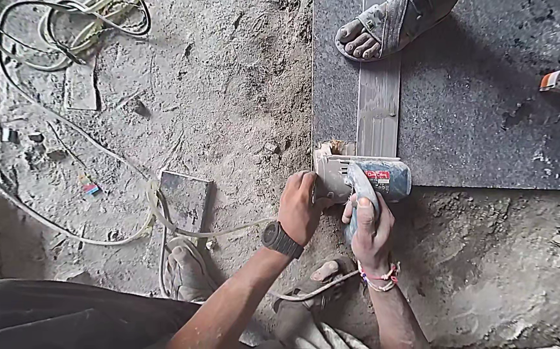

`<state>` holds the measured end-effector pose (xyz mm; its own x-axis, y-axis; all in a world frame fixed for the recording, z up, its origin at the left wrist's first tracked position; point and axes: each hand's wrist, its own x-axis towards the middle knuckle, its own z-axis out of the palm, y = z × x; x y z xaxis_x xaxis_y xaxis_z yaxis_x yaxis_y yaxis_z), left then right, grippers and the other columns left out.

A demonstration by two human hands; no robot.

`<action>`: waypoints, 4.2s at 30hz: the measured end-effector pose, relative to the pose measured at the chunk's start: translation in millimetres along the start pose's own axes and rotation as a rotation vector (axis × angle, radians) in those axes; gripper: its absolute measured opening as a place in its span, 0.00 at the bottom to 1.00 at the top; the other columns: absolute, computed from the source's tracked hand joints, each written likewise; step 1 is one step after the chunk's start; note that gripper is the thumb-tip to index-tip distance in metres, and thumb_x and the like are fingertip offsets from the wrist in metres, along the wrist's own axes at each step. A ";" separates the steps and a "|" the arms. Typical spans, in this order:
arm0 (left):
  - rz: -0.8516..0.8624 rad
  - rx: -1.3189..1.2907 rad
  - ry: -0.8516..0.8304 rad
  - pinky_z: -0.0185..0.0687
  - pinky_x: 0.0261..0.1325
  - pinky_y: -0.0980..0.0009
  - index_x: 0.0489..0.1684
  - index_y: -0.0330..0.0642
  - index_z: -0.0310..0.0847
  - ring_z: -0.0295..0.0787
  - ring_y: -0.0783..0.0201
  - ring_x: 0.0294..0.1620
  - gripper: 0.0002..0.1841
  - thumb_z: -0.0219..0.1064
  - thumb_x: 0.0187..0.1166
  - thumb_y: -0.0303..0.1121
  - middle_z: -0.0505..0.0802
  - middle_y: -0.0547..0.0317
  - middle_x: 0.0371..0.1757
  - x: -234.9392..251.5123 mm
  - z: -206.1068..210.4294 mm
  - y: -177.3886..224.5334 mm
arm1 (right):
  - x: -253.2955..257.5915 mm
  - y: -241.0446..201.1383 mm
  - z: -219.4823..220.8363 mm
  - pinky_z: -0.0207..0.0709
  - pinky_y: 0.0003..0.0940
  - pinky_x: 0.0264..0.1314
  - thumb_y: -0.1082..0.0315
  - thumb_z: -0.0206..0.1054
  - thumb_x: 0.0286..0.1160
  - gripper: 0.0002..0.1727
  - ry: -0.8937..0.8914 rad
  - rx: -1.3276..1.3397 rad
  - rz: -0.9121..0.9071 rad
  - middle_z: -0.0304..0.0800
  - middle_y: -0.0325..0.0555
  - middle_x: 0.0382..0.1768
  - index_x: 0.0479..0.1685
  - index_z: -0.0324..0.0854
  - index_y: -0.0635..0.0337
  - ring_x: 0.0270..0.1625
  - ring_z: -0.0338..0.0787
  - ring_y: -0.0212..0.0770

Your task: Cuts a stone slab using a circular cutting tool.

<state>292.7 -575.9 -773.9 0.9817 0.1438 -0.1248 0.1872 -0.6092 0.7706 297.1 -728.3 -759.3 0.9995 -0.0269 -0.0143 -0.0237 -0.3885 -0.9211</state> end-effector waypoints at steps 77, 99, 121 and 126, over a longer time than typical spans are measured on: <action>0.009 0.056 -0.006 0.86 0.58 0.50 0.53 0.32 0.86 0.90 0.46 0.51 0.26 0.88 0.57 0.35 0.91 0.41 0.50 58.7 -11.5 4.3 | 56.2 -2.7 14.2 0.86 0.27 0.26 0.40 0.50 0.89 0.31 0.004 -0.018 -0.012 0.84 0.32 0.21 0.43 0.81 0.62 0.22 0.86 0.26; 0.000 0.047 0.013 0.86 0.57 0.50 0.52 0.33 0.85 0.89 0.46 0.49 0.27 0.89 0.56 0.36 0.92 0.42 0.48 74.4 -12.6 5.3 | 72.4 -4.8 18.9 0.85 0.27 0.24 0.42 0.49 0.89 0.29 0.015 -0.036 -0.016 0.83 0.31 0.20 0.41 0.81 0.60 0.21 0.85 0.27; -0.008 0.056 0.004 0.86 0.56 0.49 0.53 0.33 0.85 0.90 0.46 0.50 0.27 0.89 0.57 0.35 0.91 0.41 0.49 91.5 -16.9 7.3 | 88.4 -6.4 23.5 0.85 0.30 0.23 0.40 0.48 0.89 0.30 0.016 -0.052 -0.020 0.83 0.32 0.20 0.42 0.81 0.59 0.20 0.85 0.29; 0.005 0.065 0.011 0.86 0.55 0.49 0.52 0.33 0.85 0.89 0.46 0.49 0.26 0.89 0.58 0.36 0.91 0.41 0.49 95.1 -17.8 7.4 | 92.3 -7.8 24.2 0.84 0.29 0.22 0.41 0.48 0.90 0.30 0.019 -0.067 -0.023 0.83 0.32 0.21 0.42 0.81 0.59 0.20 0.85 0.28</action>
<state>386.8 -552.9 -769.0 0.9823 0.1486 -0.1138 0.1841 -0.6592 0.7291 390.0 -705.5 -762.9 0.9993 -0.0344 0.0139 -0.0031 -0.4504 -0.8928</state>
